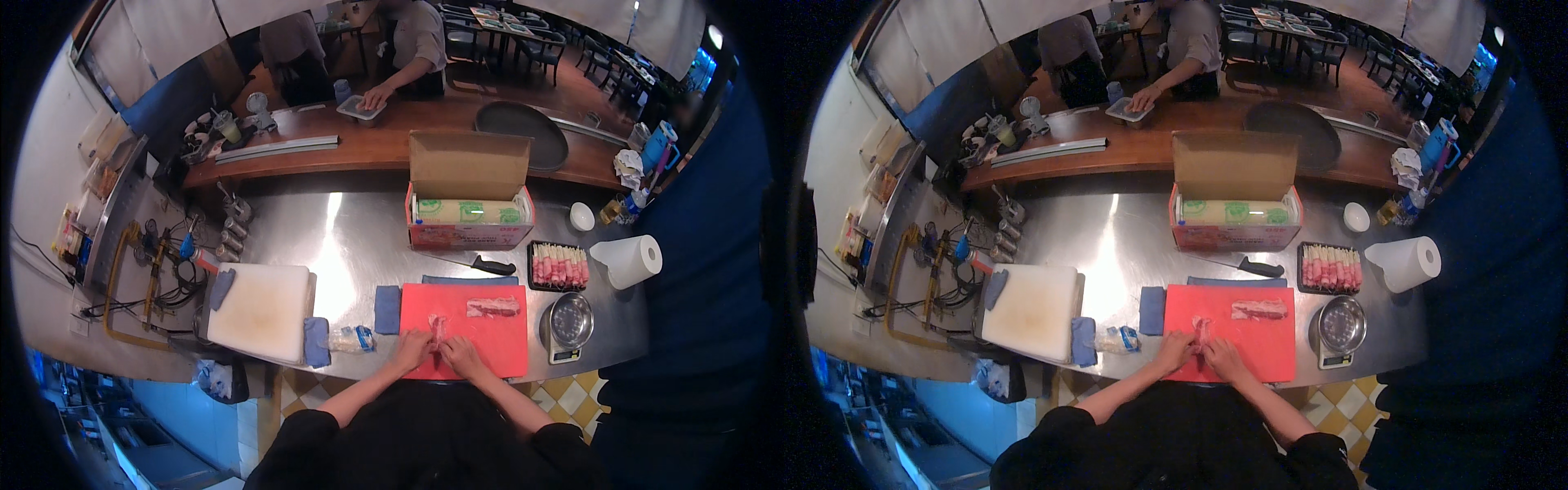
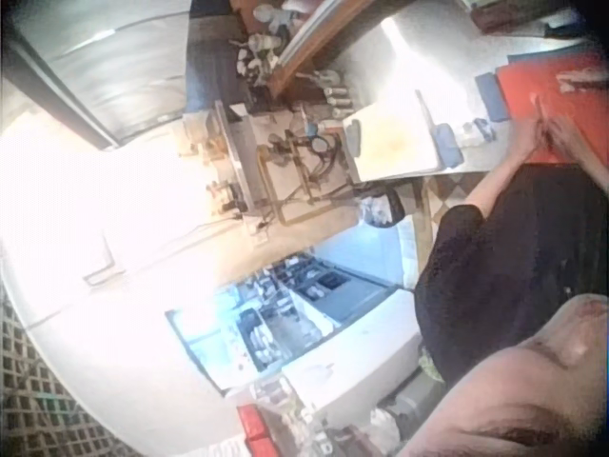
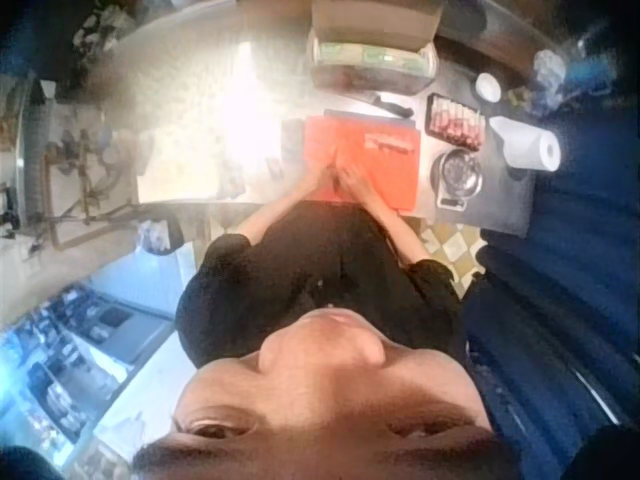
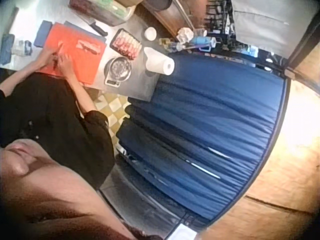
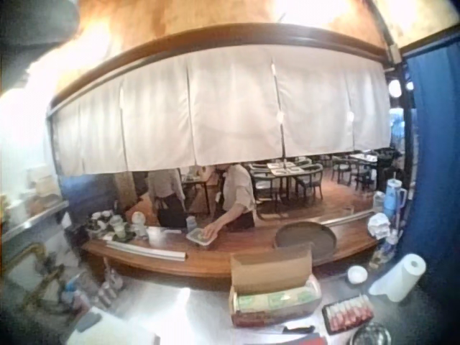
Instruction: The person unwraps a piece of raw meat from plastic wrap on a red cutting board. They then repeatedly pick up and place down small white sticks, likely skewers, while handling the meat. The person continues to manipulate the meat and sticks throughout the clip.
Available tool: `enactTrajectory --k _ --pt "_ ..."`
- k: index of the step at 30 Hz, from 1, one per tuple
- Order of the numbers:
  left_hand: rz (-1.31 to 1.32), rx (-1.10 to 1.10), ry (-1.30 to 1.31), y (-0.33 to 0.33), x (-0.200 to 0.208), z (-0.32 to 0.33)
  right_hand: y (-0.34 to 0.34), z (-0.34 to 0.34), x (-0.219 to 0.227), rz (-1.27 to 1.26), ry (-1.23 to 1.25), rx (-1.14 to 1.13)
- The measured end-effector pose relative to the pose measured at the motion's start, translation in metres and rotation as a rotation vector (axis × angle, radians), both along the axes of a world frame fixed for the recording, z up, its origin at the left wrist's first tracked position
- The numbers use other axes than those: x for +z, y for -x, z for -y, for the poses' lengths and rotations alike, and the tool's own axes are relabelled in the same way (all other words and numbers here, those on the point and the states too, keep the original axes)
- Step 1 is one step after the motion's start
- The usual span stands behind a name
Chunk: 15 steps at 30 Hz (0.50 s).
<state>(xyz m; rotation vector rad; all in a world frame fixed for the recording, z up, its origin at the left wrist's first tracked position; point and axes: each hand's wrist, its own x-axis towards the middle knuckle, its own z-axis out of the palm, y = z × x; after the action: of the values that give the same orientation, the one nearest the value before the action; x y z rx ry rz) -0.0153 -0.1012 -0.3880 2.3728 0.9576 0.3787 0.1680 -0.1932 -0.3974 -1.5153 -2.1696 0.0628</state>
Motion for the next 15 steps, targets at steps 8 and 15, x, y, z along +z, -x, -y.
enactTrajectory --k 8,15 --pt "0.205 -0.161 -0.284 0.018 0.002 0.014 -0.003 -0.007 0.004 -0.123 0.102 0.031" --pt "0.128 -0.028 -0.220 0.013 -0.021 0.018 -0.004 -0.013 0.002 -0.203 0.324 -0.102"
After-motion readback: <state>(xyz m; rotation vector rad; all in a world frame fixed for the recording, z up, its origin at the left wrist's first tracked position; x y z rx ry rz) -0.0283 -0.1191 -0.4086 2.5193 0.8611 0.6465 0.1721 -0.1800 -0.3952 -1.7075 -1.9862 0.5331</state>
